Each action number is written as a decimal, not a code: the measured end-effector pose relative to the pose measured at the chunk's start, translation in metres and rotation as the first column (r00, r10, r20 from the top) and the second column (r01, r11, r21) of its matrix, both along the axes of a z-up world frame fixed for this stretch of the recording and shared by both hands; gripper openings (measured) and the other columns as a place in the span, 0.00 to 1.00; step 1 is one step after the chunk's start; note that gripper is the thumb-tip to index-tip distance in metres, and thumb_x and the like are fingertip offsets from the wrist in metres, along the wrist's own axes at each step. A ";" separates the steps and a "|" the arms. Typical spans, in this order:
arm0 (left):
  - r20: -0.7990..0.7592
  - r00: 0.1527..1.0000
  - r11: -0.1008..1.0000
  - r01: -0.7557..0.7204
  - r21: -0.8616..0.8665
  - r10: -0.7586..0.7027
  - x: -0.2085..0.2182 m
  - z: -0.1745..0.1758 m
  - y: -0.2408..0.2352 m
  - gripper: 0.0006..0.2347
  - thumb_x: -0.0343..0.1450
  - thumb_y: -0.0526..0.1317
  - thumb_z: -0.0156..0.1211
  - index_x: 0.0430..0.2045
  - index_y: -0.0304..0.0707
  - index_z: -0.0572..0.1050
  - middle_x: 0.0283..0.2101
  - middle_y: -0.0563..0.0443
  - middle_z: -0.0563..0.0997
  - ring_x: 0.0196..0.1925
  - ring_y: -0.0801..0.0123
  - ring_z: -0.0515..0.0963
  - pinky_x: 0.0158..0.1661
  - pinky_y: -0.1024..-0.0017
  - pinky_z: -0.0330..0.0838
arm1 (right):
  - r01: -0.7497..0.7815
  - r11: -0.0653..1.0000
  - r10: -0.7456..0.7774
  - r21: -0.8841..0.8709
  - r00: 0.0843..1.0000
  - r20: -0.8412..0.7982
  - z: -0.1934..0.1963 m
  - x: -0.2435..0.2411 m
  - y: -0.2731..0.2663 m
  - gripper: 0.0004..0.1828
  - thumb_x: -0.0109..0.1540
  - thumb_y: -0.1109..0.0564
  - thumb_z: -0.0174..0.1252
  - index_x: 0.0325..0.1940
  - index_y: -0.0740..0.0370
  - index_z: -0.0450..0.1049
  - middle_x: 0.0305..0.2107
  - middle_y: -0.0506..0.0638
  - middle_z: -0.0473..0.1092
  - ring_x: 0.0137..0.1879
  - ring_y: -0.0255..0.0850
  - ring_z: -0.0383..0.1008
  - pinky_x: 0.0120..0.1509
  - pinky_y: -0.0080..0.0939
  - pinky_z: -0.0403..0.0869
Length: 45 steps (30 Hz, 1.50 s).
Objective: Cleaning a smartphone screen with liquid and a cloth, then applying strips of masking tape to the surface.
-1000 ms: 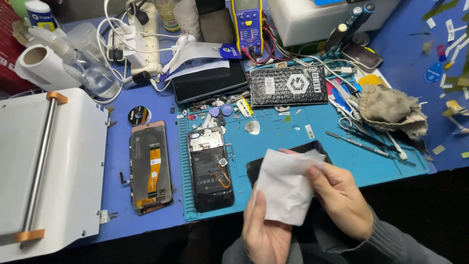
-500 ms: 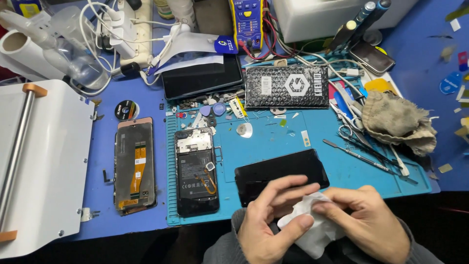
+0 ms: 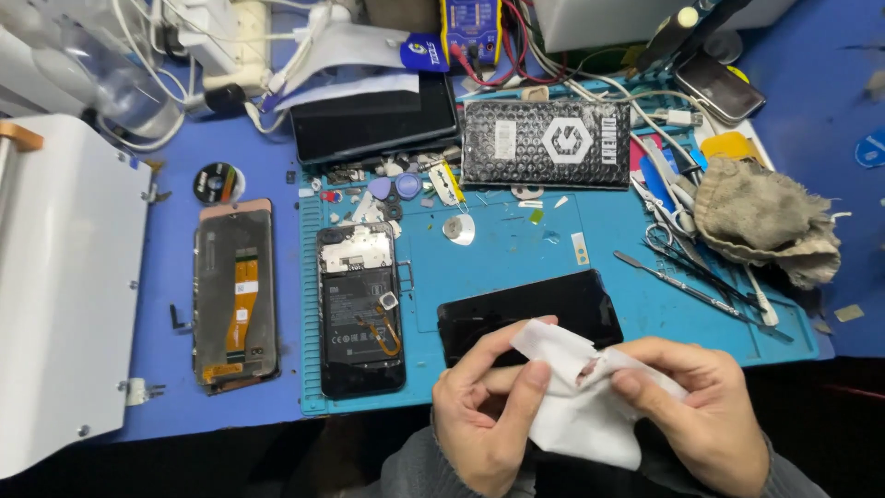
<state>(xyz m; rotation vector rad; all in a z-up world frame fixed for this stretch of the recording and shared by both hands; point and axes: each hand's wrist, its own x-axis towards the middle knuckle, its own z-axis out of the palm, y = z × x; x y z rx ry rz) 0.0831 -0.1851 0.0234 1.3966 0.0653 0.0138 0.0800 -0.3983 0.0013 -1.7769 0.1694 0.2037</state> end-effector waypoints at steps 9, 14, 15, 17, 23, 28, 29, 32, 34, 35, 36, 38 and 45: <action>0.103 0.889 0.895 0.443 0.056 -0.447 -0.033 -0.013 0.014 0.06 0.73 0.30 0.59 0.42 0.30 0.79 0.35 0.48 0.86 0.32 0.71 0.86 0.39 0.79 0.84 | 0.018 0.929 -0.002 -0.369 0.999 0.043 0.000 -0.032 -0.087 0.11 0.53 0.61 0.69 0.39 0.66 0.83 0.34 0.54 0.83 0.31 0.37 0.76 0.33 0.33 0.71; 0.568 0.781 0.924 0.030 0.382 -0.260 -0.023 -0.008 0.037 0.08 0.75 0.27 0.52 0.40 0.21 0.79 0.44 0.35 0.86 0.49 0.48 0.92 0.50 0.66 0.88 | 0.269 0.800 -0.052 -0.536 0.922 0.385 -0.080 -0.017 -0.223 0.23 0.89 0.47 0.42 0.81 0.66 0.59 0.72 0.63 0.60 0.72 0.56 0.62 0.75 0.63 0.65; 0.564 0.784 0.924 0.030 0.382 -0.258 -0.019 -0.013 0.036 0.08 0.75 0.27 0.52 0.40 0.21 0.79 0.44 0.35 0.86 0.49 0.48 0.92 0.50 0.66 0.88 | 0.264 0.801 -0.050 -0.538 0.924 0.380 -0.044 0.000 -0.165 0.23 0.89 0.47 0.42 0.81 0.66 0.59 0.72 0.63 0.60 0.72 0.56 0.62 0.75 0.63 0.65; 0.697 0.682 0.712 -0.376 0.593 -0.221 -0.009 -0.023 0.033 0.08 0.77 0.29 0.53 0.37 0.25 0.82 0.45 0.36 0.86 0.53 0.42 0.86 0.54 0.51 0.85 | 0.047 0.473 0.582 -0.880 0.733 0.352 0.043 -0.002 -0.055 0.16 0.74 0.75 0.66 0.67 0.75 0.79 0.42 0.74 0.73 0.30 0.52 0.61 0.40 0.50 0.63; 0.766 0.547 0.675 -0.426 0.602 -0.338 -0.009 -0.041 0.036 0.09 0.79 0.31 0.51 0.33 0.29 0.81 0.36 0.45 0.82 0.37 0.62 0.79 0.43 0.67 0.74 | 0.032 0.502 0.775 -0.864 0.426 0.467 0.012 0.030 0.031 0.09 0.69 0.66 0.65 0.53 0.72 0.82 0.52 0.60 0.80 0.32 0.49 0.69 0.42 0.41 0.74; 0.763 0.551 0.640 -0.459 0.616 -0.339 -0.013 -0.053 0.048 0.11 0.79 0.32 0.49 0.36 0.31 0.83 0.40 0.45 0.85 0.41 0.64 0.83 0.46 0.69 0.78 | -0.032 0.413 0.849 -0.910 0.375 0.373 0.004 0.036 0.018 0.20 0.67 0.49 0.66 0.58 0.64 0.79 0.59 0.57 0.77 0.57 0.62 0.69 0.67 0.60 0.56; 0.759 0.545 0.625 -0.465 0.627 -0.357 -0.013 -0.056 0.051 0.13 0.80 0.32 0.47 0.37 0.30 0.83 0.41 0.45 0.85 0.42 0.64 0.83 0.46 0.70 0.78 | -0.083 0.388 0.865 -0.918 0.376 0.331 0.001 0.036 0.012 0.29 0.67 0.43 0.63 0.65 0.64 0.76 0.62 0.57 0.74 0.75 0.74 0.64 0.83 0.74 0.45; 0.765 0.565 0.586 -0.521 0.621 -0.308 -0.019 -0.067 0.054 0.12 0.79 0.33 0.49 0.36 0.36 0.84 0.41 0.49 0.87 0.44 0.67 0.84 0.53 0.70 0.76 | -0.224 0.292 0.906 -0.930 0.375 0.195 -0.015 0.030 0.004 0.56 0.62 0.23 0.47 0.75 0.75 0.57 0.73 0.72 0.57 0.79 0.67 0.60 0.81 0.66 0.63; 0.768 0.560 0.551 -0.552 0.626 -0.312 -0.019 -0.080 0.058 0.10 0.79 0.33 0.53 0.37 0.37 0.85 0.44 0.49 0.87 0.48 0.66 0.85 0.57 0.70 0.74 | -0.181 0.232 0.908 -0.956 0.394 0.146 -0.018 0.025 0.007 0.62 0.60 0.18 0.38 0.76 0.75 0.56 0.73 0.72 0.57 0.80 0.64 0.58 0.83 0.63 0.58; 0.771 0.550 0.516 -0.582 0.629 -0.320 -0.020 -0.086 0.061 0.08 0.79 0.33 0.57 0.39 0.38 0.86 0.47 0.49 0.87 0.52 0.66 0.85 0.61 0.69 0.72 | -0.135 0.172 0.903 -0.976 0.417 0.101 -0.020 0.022 0.008 0.67 0.59 0.12 0.28 0.77 0.75 0.55 0.73 0.72 0.57 0.81 0.61 0.56 0.84 0.59 0.53; 0.771 0.551 0.517 -0.580 0.629 -0.320 -0.019 -0.088 0.062 0.08 0.79 0.33 0.57 0.39 0.38 0.86 0.47 0.49 0.87 0.52 0.66 0.85 0.61 0.69 0.72 | -0.136 0.170 0.903 -0.976 0.417 0.100 -0.016 0.022 0.013 0.67 0.59 0.12 0.28 0.77 0.75 0.55 0.73 0.72 0.57 0.81 0.61 0.56 0.84 0.59 0.53; 0.769 0.532 0.499 -0.587 0.637 -0.355 -0.020 -0.092 0.064 0.10 0.80 0.32 0.52 0.44 0.37 0.85 0.50 0.48 0.87 0.55 0.67 0.85 0.65 0.70 0.67 | -0.085 0.110 0.907 -0.990 0.417 0.064 -0.007 0.023 0.022 0.70 0.59 0.12 0.19 0.76 0.76 0.59 0.73 0.71 0.60 0.80 0.61 0.58 0.84 0.59 0.47; 0.808 0.446 0.501 -0.634 0.588 -0.384 -0.015 -0.099 0.072 0.10 0.80 0.35 0.53 0.45 0.39 0.85 0.48 0.54 0.86 0.51 0.73 0.82 0.62 0.72 0.69 | -0.119 0.201 0.900 -0.972 0.413 0.135 -0.011 0.026 0.046 0.65 0.63 0.15 0.16 0.78 0.75 0.53 0.75 0.71 0.54 0.82 0.59 0.51 0.86 0.60 0.39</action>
